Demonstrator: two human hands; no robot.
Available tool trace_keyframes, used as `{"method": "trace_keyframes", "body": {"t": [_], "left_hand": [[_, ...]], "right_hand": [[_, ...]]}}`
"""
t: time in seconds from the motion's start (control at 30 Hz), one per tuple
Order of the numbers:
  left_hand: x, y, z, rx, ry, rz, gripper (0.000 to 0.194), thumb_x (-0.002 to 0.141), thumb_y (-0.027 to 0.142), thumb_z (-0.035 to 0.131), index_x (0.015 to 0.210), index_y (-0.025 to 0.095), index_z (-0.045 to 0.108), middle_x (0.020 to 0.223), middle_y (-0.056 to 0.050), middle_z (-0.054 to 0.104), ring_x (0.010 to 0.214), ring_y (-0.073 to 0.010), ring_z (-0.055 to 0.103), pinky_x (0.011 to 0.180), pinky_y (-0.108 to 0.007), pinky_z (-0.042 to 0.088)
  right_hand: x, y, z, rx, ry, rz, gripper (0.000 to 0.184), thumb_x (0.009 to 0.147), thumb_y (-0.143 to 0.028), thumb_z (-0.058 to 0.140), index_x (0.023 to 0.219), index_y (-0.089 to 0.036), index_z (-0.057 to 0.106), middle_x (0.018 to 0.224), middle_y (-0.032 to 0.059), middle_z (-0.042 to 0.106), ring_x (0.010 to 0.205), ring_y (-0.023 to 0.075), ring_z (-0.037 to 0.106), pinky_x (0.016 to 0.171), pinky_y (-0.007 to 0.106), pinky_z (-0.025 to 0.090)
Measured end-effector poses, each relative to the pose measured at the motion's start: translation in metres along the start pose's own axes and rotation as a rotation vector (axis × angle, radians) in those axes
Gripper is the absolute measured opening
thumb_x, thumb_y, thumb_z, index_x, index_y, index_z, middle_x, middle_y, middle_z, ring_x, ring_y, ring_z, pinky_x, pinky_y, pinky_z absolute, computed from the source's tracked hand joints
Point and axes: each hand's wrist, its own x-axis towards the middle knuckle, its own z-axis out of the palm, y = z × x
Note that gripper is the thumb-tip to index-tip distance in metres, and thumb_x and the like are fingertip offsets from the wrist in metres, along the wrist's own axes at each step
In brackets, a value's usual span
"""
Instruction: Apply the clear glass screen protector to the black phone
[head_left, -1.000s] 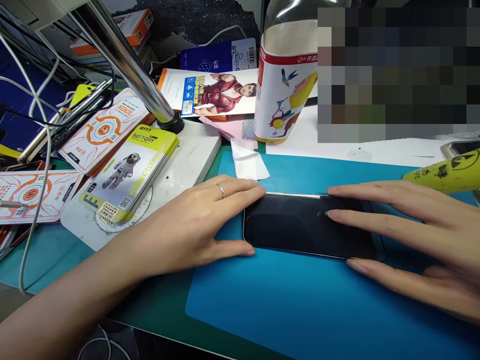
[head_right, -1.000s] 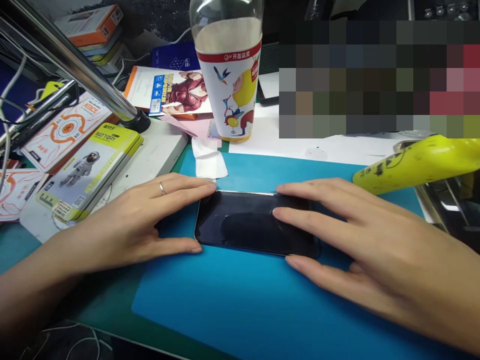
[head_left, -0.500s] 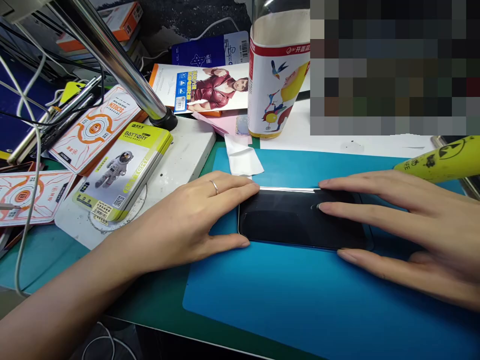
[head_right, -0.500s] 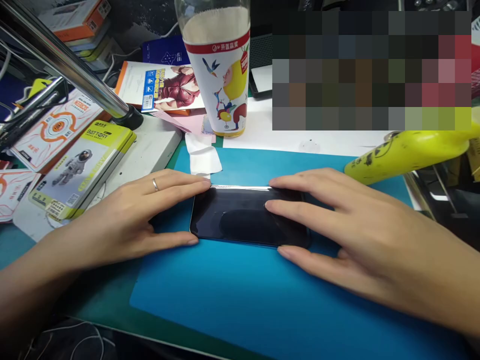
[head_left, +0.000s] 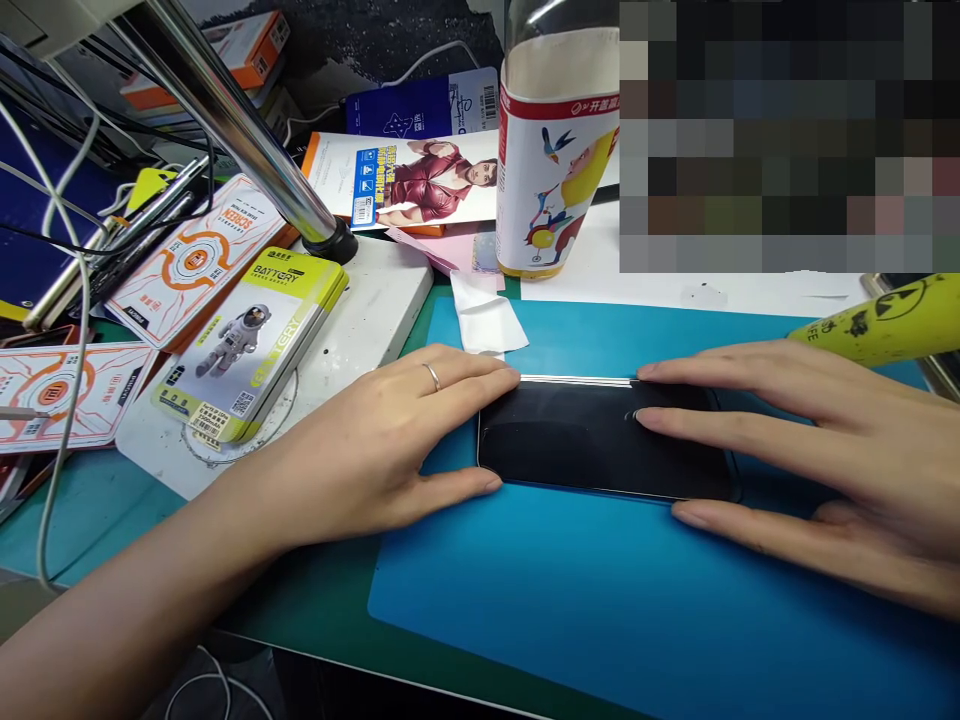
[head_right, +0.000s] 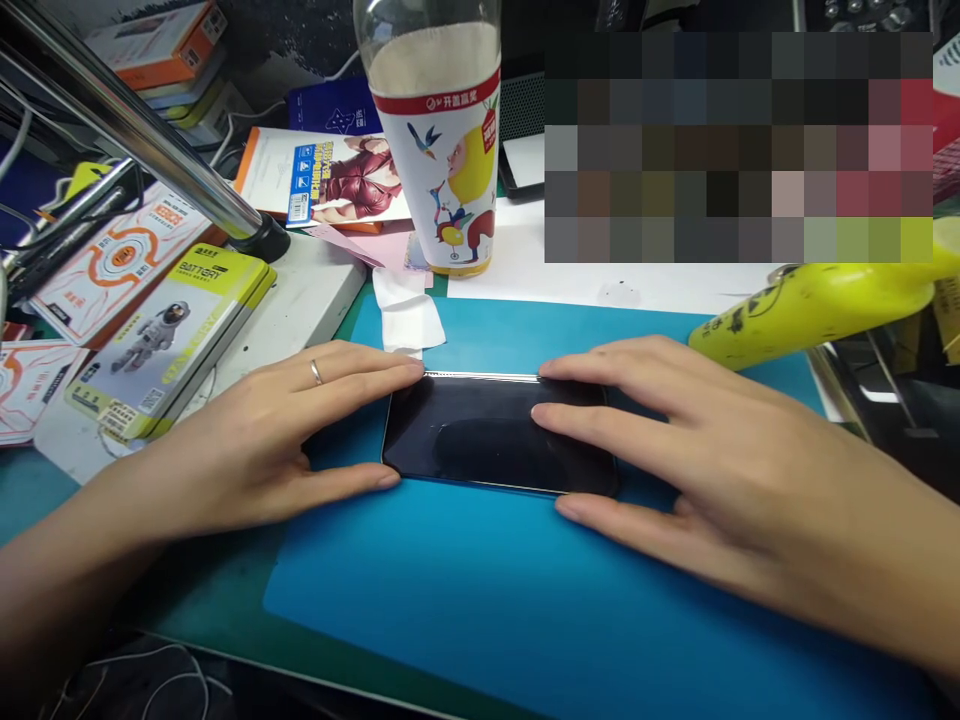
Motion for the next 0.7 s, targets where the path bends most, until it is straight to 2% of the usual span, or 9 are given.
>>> {"method": "trace_keyframes", "body": {"t": [0.17,0.5,0.7], "left_hand": [[-0.0005,0.0005,0.0008,-0.011,-0.009,-0.005,0.054,0.106,0.036,0.069,0.153,0.012,0.056,0.154,-0.016,0.066,0.143,-0.026,0.063,0.122,-0.038,0.053],[0.0012,0.0006,0.0005,-0.024,0.004,-0.01,0.05,0.107,0.035,0.067,0.151,0.012,0.057,0.151,-0.016,0.068,0.141,-0.0272,0.064,0.12,-0.04,0.056],[0.0,-0.001,0.0021,-0.035,0.011,-0.009,0.05,0.107,0.035,0.069,0.151,0.015,0.058,0.152,-0.015,0.068,0.141,-0.0278,0.065,0.12,-0.043,0.056]], "right_hand": [[0.0011,0.0013,0.0004,0.006,-0.011,0.001,0.051,0.1,-0.053,0.065,0.151,-0.045,0.062,0.159,-0.0033,0.062,0.132,0.0328,0.067,0.099,0.048,0.065],[0.0011,0.0008,-0.0001,0.006,-0.009,-0.007,0.05,0.102,-0.052,0.063,0.151,-0.042,0.062,0.16,-0.004,0.06,0.134,0.0301,0.066,0.102,0.046,0.062],[-0.0019,0.0038,-0.0004,-0.013,-0.004,-0.04,0.054,0.101,-0.052,0.065,0.154,-0.041,0.061,0.162,-0.0035,0.059,0.135,0.0306,0.065,0.1,0.047,0.065]]}}
